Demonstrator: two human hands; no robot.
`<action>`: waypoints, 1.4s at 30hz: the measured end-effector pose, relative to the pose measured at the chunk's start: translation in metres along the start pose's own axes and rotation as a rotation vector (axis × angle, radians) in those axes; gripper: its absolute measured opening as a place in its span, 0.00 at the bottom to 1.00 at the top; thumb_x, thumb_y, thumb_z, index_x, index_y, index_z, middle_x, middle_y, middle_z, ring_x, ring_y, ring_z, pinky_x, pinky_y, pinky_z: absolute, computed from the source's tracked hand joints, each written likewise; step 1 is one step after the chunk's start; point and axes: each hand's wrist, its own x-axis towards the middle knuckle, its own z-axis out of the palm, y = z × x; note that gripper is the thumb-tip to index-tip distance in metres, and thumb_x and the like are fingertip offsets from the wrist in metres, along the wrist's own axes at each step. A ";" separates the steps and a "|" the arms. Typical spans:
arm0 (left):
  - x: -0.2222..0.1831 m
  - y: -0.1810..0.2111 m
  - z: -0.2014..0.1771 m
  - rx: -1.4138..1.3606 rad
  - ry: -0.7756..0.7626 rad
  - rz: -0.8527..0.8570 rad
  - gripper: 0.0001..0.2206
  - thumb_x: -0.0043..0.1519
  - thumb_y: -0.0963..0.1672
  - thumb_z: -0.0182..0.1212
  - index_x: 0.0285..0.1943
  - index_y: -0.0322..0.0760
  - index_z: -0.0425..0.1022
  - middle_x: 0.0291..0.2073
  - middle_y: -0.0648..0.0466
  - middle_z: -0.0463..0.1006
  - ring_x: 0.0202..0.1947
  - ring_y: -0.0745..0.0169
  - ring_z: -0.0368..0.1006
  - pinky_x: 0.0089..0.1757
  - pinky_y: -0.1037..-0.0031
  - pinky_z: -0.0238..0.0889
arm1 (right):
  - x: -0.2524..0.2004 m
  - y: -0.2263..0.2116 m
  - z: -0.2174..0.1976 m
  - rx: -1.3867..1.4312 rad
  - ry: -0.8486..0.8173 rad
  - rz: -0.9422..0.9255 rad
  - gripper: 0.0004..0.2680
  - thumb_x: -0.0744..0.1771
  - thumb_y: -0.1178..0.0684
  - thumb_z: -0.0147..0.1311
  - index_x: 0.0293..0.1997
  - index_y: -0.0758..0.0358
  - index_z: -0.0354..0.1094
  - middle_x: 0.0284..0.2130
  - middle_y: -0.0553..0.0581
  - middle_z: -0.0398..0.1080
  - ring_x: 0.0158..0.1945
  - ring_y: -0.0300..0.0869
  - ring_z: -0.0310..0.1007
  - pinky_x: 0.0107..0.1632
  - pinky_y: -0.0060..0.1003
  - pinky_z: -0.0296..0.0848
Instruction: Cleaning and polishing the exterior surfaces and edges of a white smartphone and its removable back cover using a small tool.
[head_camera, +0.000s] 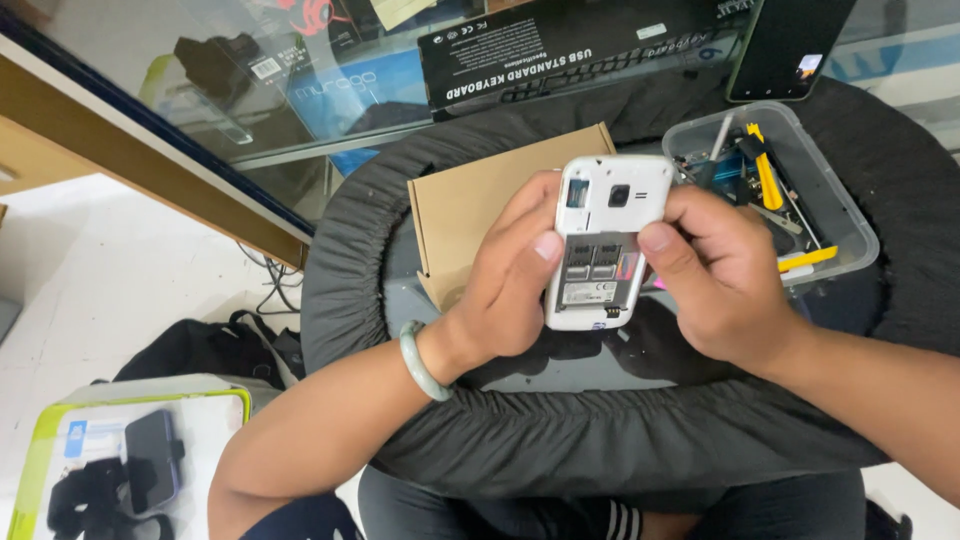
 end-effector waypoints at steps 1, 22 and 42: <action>-0.001 -0.004 -0.001 -0.001 -0.002 0.005 0.23 0.76 0.51 0.34 0.60 0.27 0.68 0.56 0.42 0.67 0.57 0.51 0.67 0.60 0.64 0.62 | -0.002 0.005 -0.002 -0.003 0.004 -0.002 0.13 0.72 0.47 0.43 0.47 0.68 0.70 0.36 0.53 0.74 0.38 0.38 0.72 0.42 0.32 0.69; -0.021 -0.017 -0.004 -0.156 -0.213 -0.016 0.27 0.74 0.46 0.43 0.80 0.29 0.43 0.29 0.49 0.80 0.22 0.64 0.79 0.25 0.79 0.75 | -0.010 0.011 -0.004 0.302 0.211 0.057 0.12 0.73 0.47 0.46 0.52 0.69 0.64 0.33 0.54 0.69 0.32 0.35 0.66 0.38 0.30 0.68; -0.017 -0.015 -0.001 -0.262 -0.114 -0.097 0.27 0.73 0.46 0.44 0.79 0.29 0.44 0.30 0.44 0.80 0.21 0.58 0.79 0.24 0.76 0.75 | -0.009 0.017 -0.006 0.531 0.125 0.058 0.11 0.72 0.53 0.45 0.56 0.71 0.63 0.45 0.59 0.71 0.39 0.38 0.71 0.41 0.32 0.75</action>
